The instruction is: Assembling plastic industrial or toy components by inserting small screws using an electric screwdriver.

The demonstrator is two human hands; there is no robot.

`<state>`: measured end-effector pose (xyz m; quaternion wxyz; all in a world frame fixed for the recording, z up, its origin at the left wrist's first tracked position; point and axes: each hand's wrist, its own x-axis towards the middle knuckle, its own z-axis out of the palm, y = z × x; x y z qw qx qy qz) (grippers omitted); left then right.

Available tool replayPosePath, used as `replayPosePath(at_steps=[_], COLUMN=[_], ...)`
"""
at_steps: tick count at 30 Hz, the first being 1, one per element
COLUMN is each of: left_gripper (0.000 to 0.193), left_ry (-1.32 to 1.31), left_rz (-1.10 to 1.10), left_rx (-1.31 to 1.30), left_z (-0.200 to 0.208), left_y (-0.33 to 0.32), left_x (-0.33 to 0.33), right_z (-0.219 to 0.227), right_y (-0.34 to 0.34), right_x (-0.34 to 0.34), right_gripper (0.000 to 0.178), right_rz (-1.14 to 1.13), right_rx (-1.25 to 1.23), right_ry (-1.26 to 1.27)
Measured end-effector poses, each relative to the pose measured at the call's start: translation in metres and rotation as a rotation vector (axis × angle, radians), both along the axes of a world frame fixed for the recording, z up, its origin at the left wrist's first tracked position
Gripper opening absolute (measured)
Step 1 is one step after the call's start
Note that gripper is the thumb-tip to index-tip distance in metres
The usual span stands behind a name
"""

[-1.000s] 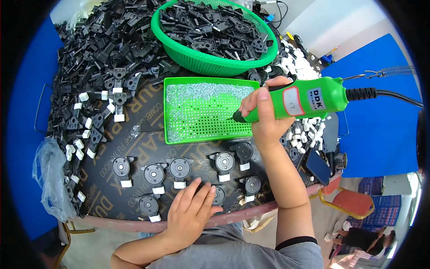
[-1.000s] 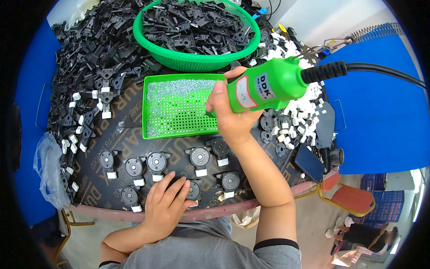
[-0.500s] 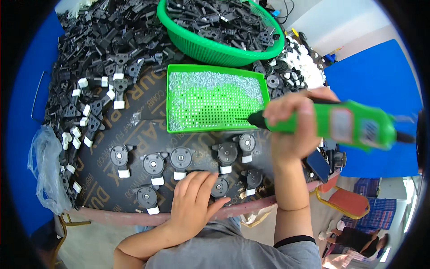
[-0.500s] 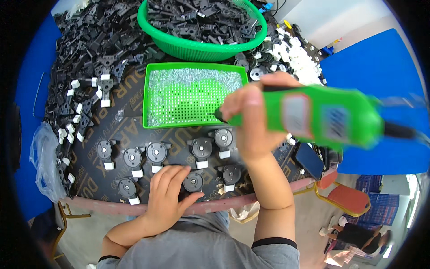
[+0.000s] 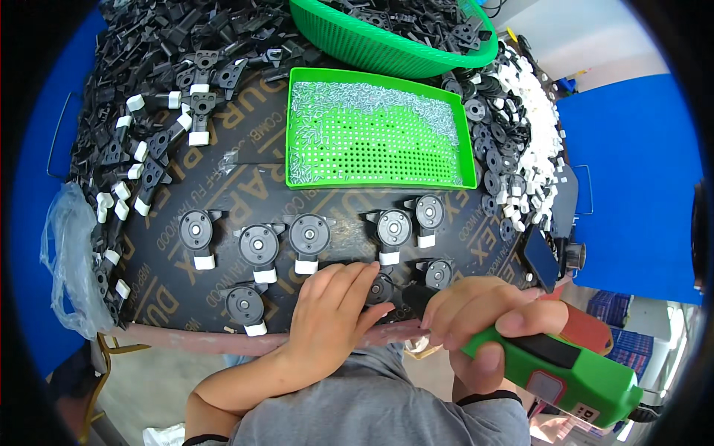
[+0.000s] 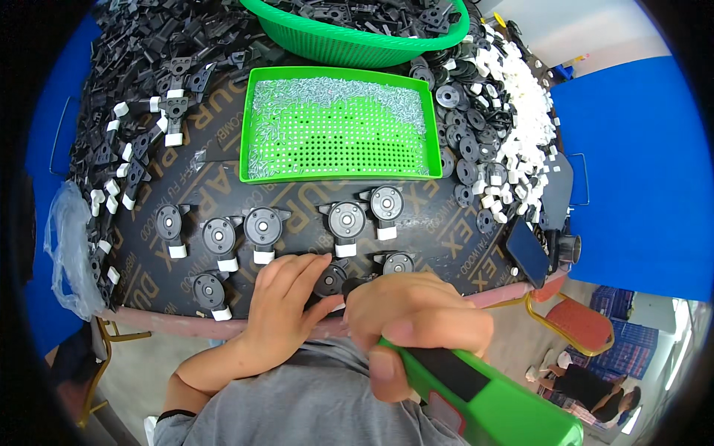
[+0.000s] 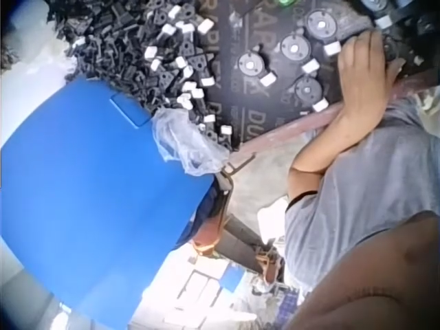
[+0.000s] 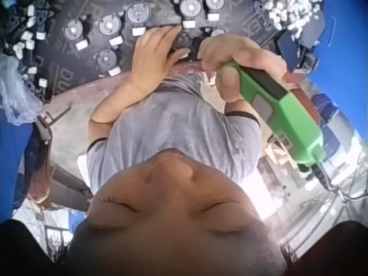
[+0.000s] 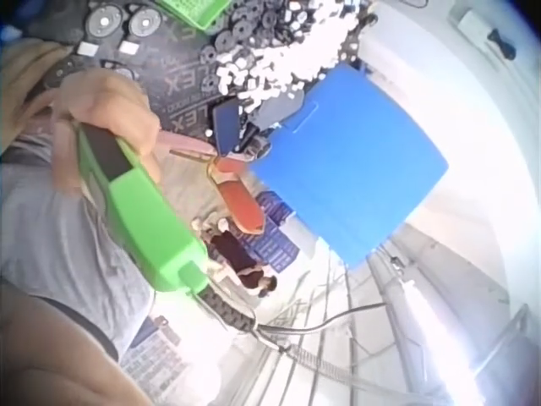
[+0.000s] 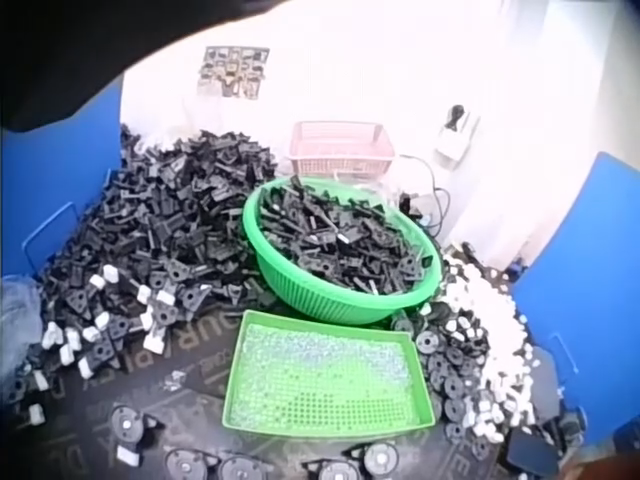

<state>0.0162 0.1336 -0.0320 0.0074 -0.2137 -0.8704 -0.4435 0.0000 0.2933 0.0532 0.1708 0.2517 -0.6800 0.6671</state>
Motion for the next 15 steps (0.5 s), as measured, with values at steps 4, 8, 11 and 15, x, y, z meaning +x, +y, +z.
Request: replayPosePath(at_steps=[4,8,11,15], left_gripper=[0.060,0.053,0.053,0.054], left_ry=[0.002,0.049,0.044,0.035], left_rz=[-0.007,-0.010,-0.014,-0.040], left_rx=[0.002,-0.009,-0.007,0.011], left_z=[0.000,-0.002,-0.001,0.003], left_y=[-0.001,-0.002,-0.002,-0.001], left_x=[0.000,-0.001,-0.003,-0.005], right_z=[0.001,-0.001,0.000,0.008], right_y=[-0.004,-0.005,-0.005,0.000], right_x=[0.002,-0.001,-0.003,-0.010], right_gripper=[0.034,0.034,0.033,0.032], right_rz=[-0.057,-0.051,-0.033,0.053], right_rx=[-0.005,-0.010,0.019,0.099], right_ry=[-0.043,-0.057,-0.087,-0.083])
